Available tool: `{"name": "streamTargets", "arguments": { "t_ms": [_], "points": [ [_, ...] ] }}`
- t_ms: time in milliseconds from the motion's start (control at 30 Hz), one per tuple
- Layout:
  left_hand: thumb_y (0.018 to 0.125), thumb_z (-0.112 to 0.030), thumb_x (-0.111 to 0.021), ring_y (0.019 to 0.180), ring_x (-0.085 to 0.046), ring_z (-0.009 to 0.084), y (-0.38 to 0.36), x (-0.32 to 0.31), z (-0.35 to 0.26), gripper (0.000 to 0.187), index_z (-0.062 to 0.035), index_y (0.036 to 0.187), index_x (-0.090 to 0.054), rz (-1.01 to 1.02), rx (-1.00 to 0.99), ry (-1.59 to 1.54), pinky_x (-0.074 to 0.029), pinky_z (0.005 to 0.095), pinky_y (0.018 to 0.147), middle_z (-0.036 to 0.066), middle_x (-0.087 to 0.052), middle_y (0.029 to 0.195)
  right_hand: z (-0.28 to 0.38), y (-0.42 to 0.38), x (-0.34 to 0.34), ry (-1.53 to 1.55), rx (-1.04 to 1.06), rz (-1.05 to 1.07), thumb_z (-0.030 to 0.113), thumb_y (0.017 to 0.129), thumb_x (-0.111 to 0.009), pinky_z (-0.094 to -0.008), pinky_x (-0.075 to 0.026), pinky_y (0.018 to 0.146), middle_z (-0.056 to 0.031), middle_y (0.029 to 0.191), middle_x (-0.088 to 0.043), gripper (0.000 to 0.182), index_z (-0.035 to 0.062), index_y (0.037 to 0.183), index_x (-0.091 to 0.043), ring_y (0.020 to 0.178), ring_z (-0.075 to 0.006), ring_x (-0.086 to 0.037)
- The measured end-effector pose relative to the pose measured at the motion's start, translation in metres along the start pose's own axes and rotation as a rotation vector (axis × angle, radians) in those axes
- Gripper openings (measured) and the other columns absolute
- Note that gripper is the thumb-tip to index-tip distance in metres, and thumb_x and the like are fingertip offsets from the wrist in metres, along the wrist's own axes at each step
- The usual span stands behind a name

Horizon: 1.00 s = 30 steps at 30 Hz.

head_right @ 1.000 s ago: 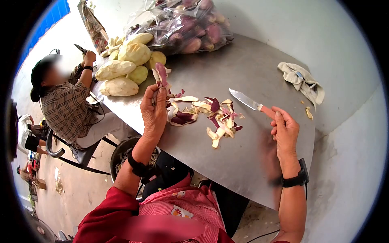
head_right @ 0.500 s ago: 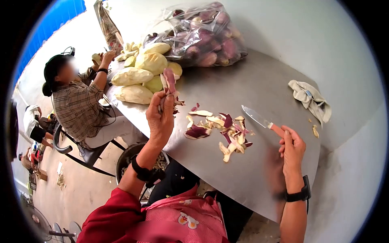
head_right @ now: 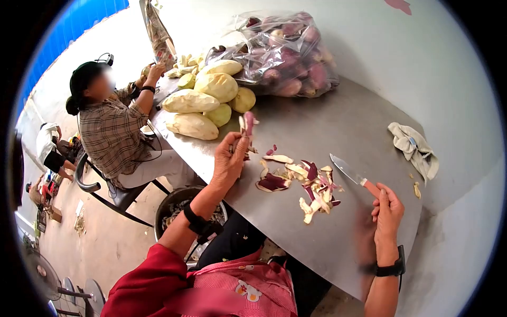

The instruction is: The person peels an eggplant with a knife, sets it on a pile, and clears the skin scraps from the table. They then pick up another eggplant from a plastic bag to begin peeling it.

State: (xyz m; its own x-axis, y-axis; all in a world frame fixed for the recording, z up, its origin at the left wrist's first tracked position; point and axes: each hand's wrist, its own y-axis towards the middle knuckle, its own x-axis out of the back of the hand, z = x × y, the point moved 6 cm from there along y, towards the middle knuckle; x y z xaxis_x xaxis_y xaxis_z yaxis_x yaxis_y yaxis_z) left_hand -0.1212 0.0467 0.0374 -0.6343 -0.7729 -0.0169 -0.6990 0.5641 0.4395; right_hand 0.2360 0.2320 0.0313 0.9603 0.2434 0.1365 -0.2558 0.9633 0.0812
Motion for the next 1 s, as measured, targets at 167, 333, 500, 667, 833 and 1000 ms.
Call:
{"name": "streamTargets", "arguments": {
  "t_ms": [167,333,500,667,833,1000],
  "points": [
    [0.095,-0.018,-0.056,0.062,-0.047,0.0045,-0.001,-0.001,0.004,0.018,0.0002,0.099,-0.057,0.029,0.070,-0.092,-0.042,0.0211,0.057,-0.002,-0.056,0.073,0.000,0.000,0.000,-0.022,0.012,0.023,0.030,0.096,-0.052,-0.0169,-0.032,0.040,0.0025,0.070,-0.050,0.037,0.0002,0.117,-0.060,0.049,-0.0019,-0.042],
    [0.096,-0.018,-0.056,0.063,-0.045,0.0035,-0.003,-0.001,0.000,0.018,0.0004,0.098,-0.057,0.021,0.056,-0.007,-0.040,0.0202,0.056,-0.002,-0.056,0.073,-0.002,0.002,0.000,-0.029,0.008,0.023,0.031,0.095,-0.053,-0.0168,-0.032,0.040,0.0030,0.070,-0.050,0.038,0.0004,0.118,-0.059,0.050,-0.0017,-0.042],
    [0.096,-0.019,-0.055,0.063,-0.046,0.0025,-0.005,0.000,-0.002,0.017,-0.0019,0.098,-0.058,0.018,-0.029,0.035,-0.040,0.0183,0.056,-0.004,-0.056,0.073,0.000,0.000,0.000,0.001,0.015,0.000,0.026,0.096,-0.054,-0.0167,-0.034,0.040,0.0024,0.069,-0.052,0.030,0.0026,0.114,-0.062,0.048,-0.0019,-0.044],
    [0.096,-0.018,-0.055,0.063,-0.046,0.0028,-0.007,-0.002,-0.006,0.016,-0.0018,0.098,-0.058,0.013,-0.048,0.044,-0.040,0.0188,0.056,-0.004,-0.056,0.074,-0.001,0.000,0.001,0.011,-0.012,-0.007,0.025,0.096,-0.054,-0.0168,-0.033,0.040,0.0021,0.069,-0.051,0.030,0.0023,0.113,-0.062,0.048,-0.0022,-0.043],
    [0.096,-0.017,-0.056,0.066,-0.047,0.0040,-0.009,0.002,-0.012,0.017,-0.0005,0.100,-0.057,-0.029,-0.062,-0.027,-0.042,0.0203,0.060,-0.002,-0.057,0.075,0.000,0.001,0.000,0.001,0.013,0.005,0.025,0.096,-0.054,-0.0170,-0.033,0.040,0.0022,0.069,-0.051,0.030,0.0018,0.113,-0.062,0.049,-0.0020,-0.044],
    [0.096,-0.015,-0.054,0.068,-0.054,0.0043,-0.015,0.030,-0.028,0.015,-0.0024,0.103,-0.058,-0.075,-0.134,-0.015,-0.046,0.0202,0.058,0.002,-0.063,0.085,0.000,0.001,0.000,0.000,0.010,0.016,0.026,0.096,-0.054,-0.0169,-0.034,0.041,0.0023,0.069,-0.051,0.031,0.0018,0.113,-0.062,0.050,-0.0019,-0.043]
  ]
}}
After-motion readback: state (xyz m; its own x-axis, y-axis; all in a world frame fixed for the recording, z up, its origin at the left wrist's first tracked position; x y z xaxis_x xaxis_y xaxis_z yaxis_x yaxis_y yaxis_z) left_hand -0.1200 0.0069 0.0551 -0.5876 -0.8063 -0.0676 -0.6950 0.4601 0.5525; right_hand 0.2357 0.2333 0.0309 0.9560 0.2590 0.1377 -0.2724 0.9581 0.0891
